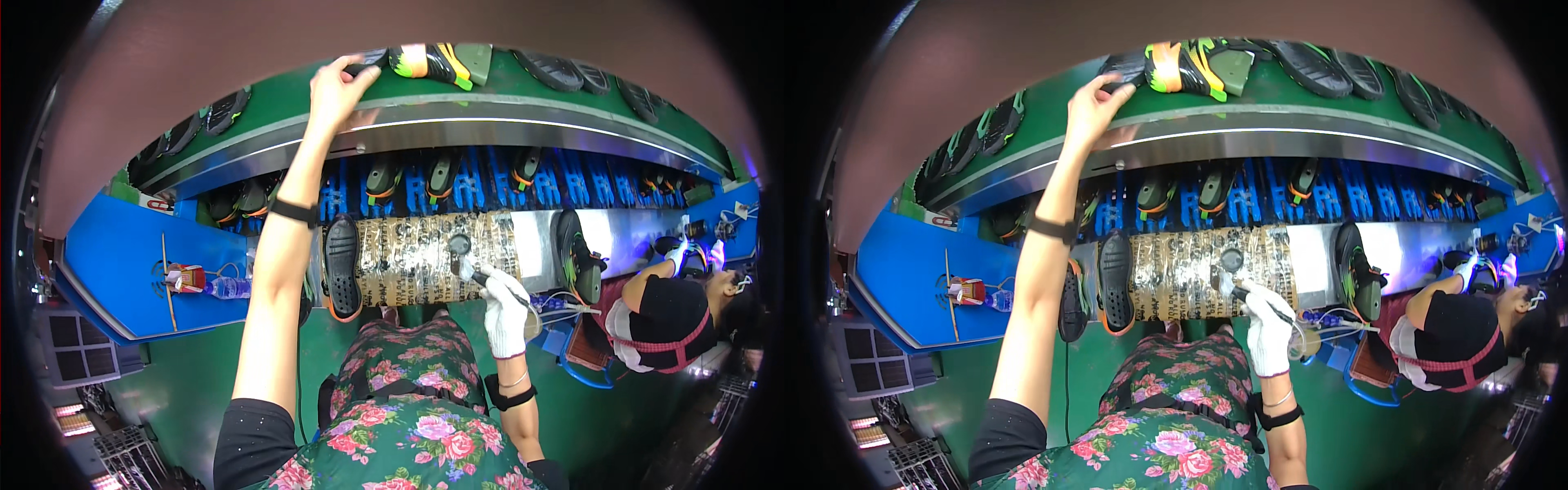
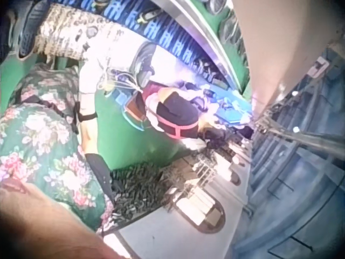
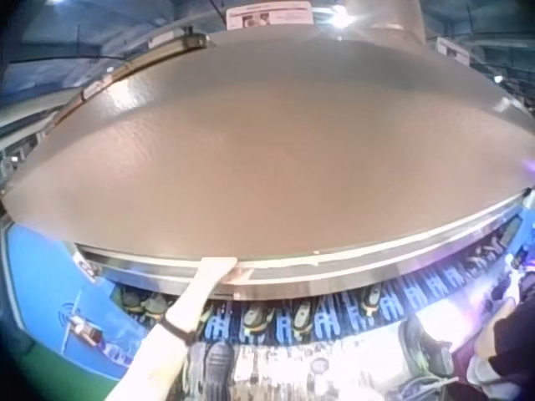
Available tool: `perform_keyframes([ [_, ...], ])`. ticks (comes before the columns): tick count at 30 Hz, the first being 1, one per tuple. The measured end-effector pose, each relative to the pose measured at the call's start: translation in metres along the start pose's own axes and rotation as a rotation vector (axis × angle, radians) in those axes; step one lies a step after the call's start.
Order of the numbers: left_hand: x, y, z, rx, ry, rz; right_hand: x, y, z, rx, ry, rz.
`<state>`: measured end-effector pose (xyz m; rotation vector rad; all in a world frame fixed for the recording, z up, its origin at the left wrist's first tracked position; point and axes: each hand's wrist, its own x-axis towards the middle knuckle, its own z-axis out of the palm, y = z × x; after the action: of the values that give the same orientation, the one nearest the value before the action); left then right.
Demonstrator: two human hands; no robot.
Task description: Applying a liquid adhesive or primer to shoe soles using a manual brush on a production line.
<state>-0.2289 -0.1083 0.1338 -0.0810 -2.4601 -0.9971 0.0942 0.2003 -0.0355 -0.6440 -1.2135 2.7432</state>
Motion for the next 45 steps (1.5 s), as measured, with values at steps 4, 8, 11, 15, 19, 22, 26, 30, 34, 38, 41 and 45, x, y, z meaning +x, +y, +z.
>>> perform_keyframes([
  [4, 0.006, -0.021, -0.001, -0.021, 0.133, -0.086, -0.001, 0.002, 0.004, 0.041, -0.001, 0.0],
  [8, -0.026, -0.056, -0.048, -0.377, 0.279, -0.228, -0.001, 0.001, -0.007, 0.062, -0.006, 0.031],
  [11, -0.077, -0.118, -0.102, -0.175, 0.658, 0.146, -0.002, -0.007, -0.008, 0.039, -0.036, 0.04],
  [15, -0.152, -0.115, -0.165, -0.689, 0.804, -0.08, 0.001, -0.018, -0.009, 0.038, -0.063, 0.053],
  [19, -0.194, -0.103, -0.189, -0.651, 0.765, -0.304, -0.001, -0.049, 0.006, 0.169, -0.127, 0.066],
  [22, -0.215, -0.078, -0.159, -0.502, 0.291, -0.446, -0.013, -0.069, 0.033, 0.155, -0.212, 0.011],
  [26, -0.24, -0.031, -0.073, -0.684, -0.301, -0.634, -0.029, -0.076, 0.065, 0.127, -0.361, 0.076],
  [30, -0.256, -0.012, -0.014, -1.055, -0.61, -1.002, -0.033, -0.063, 0.087, -0.168, -0.493, -0.099],
  [34, -0.304, -0.06, 0.004, -1.563, -0.672, -1.059, -0.036, -0.06, 0.093, -0.212, -0.56, -0.137],
  [38, -0.348, 0.024, -0.005, -2.247, -0.782, -1.291, -0.037, -0.055, 0.088, -0.092, -0.425, 0.08],
  [41, -0.387, 0.026, 0.003, -2.021, -0.984, -1.125, -0.037, -0.055, 0.084, -0.076, -0.339, 0.197],
  [45, -0.37, 0.036, 0.01, -2.075, -0.758, -1.058, -0.04, -0.076, 0.097, -0.218, -0.337, 0.204],
])
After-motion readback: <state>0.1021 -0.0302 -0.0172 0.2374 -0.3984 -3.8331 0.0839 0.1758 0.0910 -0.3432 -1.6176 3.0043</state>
